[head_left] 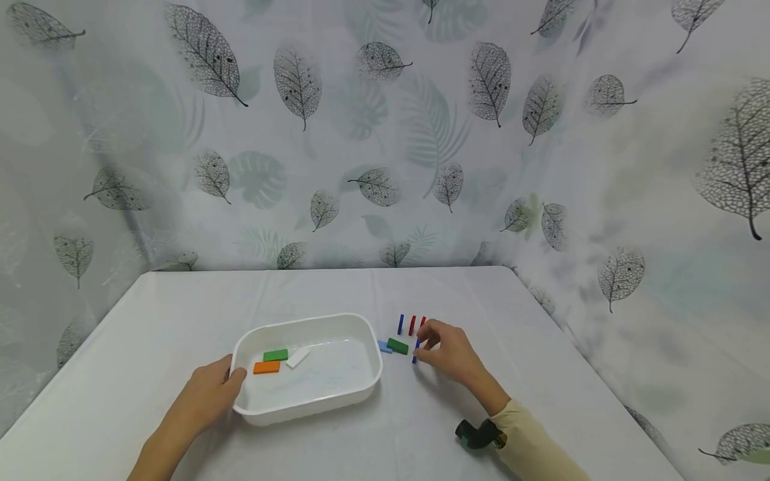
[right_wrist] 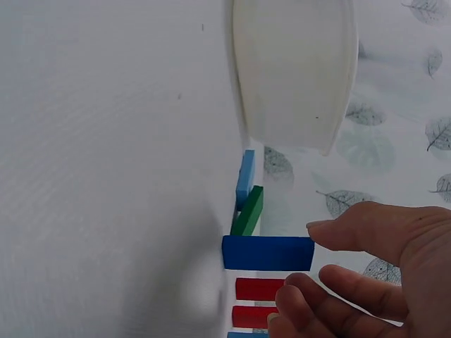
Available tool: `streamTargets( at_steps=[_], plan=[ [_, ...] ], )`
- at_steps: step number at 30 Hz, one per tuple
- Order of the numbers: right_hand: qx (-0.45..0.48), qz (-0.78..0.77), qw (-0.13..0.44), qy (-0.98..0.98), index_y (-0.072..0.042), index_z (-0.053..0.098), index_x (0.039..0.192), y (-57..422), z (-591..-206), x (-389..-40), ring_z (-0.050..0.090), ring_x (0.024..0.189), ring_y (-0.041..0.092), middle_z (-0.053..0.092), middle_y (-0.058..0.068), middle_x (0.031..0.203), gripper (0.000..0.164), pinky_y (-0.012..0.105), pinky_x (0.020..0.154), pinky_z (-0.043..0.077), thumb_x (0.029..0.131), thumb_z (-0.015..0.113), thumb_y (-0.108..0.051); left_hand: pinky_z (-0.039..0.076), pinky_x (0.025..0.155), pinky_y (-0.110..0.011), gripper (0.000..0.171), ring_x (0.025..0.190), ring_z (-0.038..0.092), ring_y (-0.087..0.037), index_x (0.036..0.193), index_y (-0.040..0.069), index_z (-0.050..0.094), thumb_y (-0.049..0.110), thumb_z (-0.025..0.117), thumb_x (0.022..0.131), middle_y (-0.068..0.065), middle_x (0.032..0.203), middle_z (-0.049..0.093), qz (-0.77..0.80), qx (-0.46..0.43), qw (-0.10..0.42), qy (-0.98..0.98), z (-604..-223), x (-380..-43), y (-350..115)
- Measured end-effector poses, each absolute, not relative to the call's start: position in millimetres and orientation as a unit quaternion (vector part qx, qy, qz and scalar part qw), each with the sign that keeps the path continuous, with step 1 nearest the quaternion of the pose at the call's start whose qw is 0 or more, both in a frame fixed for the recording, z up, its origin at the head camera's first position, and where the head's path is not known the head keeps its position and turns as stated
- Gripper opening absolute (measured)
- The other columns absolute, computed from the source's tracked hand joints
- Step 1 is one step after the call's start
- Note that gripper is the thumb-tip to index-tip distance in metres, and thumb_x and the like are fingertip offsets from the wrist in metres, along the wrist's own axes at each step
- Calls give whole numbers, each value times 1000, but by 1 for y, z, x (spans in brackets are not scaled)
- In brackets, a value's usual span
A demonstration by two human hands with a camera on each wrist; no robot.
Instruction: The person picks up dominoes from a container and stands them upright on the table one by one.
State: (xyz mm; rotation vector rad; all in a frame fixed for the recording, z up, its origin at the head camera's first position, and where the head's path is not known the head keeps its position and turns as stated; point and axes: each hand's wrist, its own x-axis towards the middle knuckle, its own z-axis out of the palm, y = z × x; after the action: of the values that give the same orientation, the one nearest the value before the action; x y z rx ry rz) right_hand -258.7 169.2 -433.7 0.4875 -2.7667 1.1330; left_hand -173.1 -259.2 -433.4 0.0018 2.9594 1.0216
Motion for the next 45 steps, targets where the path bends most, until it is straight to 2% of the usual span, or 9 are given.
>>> streamTargets(
  at_steps=[8, 13, 18, 20, 24, 29, 33, 38, 45],
  plan=[
    [184, 373, 83, -905, -7, 69, 102, 166, -417, -260, 68, 87, 20, 71, 3, 94, 24, 35, 75, 57, 85, 86, -8, 54, 69, -41, 46, 85, 59, -27, 138, -14, 53, 19, 46, 106, -29, 124, 67, 331, -1, 8, 944, -432, -171, -260],
    [203, 376, 103, -898, -8, 70, 103, 153, -403, -259, 66, 84, 17, 70, 1, 91, 24, 30, 70, 58, 86, 86, -10, 54, 68, -41, 47, 85, 60, -26, 138, -14, 53, 20, 46, 107, -30, 124, 67, 330, -2, 9, 944, -434, -172, -260],
    [242, 374, 116, -888, -8, 70, 103, 133, -393, -259, 64, 82, 14, 70, 1, 91, 23, 30, 71, 57, 86, 85, -9, 58, 74, -47, 49, 89, 62, -27, 140, -15, 51, 22, 45, 107, -31, 127, 65, 327, -2, 12, 945, -434, -173, -261],
    [257, 375, 114, -883, -6, 70, 104, 124, -390, -258, 65, 83, 15, 70, 2, 92, 23, 30, 72, 57, 86, 84, -9, 58, 77, -50, 50, 91, 63, -27, 140, -15, 51, 22, 45, 108, -32, 129, 64, 327, 0, 12, 945, -434, -173, -261],
    [281, 385, 104, -873, -5, 70, 105, 105, -384, -256, 66, 85, 16, 70, 4, 94, 22, 28, 73, 58, 87, 83, -8, 57, 77, -47, 50, 92, 62, -27, 142, -15, 50, 22, 45, 107, -31, 131, 63, 329, 0, 11, 944, -433, -172, -261],
    [310, 406, 90, -855, -3, 70, 105, 82, -379, -252, 67, 88, 18, 70, 4, 95, 20, 27, 73, 58, 88, 80, -5, 57, 73, -44, 50, 88, 60, -27, 141, -14, 51, 21, 45, 107, -30, 127, 66, 327, -4, 6, 945, -432, -174, -259],
    [331, 413, 72, -845, -4, 70, 105, 66, -380, -251, 68, 89, 17, 71, 6, 96, 17, 27, 73, 58, 90, 79, -6, 55, 69, -42, 50, 84, 59, -27, 140, -15, 50, 21, 45, 106, -28, 122, 68, 322, -16, 10, 947, -432, -176, -258],
    [344, 413, 64, -841, -8, 70, 103, 54, -382, -250, 68, 88, 15, 70, 2, 95, 14, 29, 74, 59, 91, 78, -7, 51, 65, -38, 50, 83, 58, -27, 140, -15, 50, 21, 45, 106, -27, 121, 68, 327, -19, 14, 945, -433, -176, -258],
    [354, 394, 44, -847, -10, 71, 103, 41, -385, -250, 68, 89, 14, 70, -1, 95, 13, 23, 75, 56, 92, 78, -9, 53, 65, -39, 50, 84, 59, -27, 141, -14, 50, 22, 45, 106, -29, 123, 67, 326, -21, 12, 945, -434, -175, -257]
  ],
)
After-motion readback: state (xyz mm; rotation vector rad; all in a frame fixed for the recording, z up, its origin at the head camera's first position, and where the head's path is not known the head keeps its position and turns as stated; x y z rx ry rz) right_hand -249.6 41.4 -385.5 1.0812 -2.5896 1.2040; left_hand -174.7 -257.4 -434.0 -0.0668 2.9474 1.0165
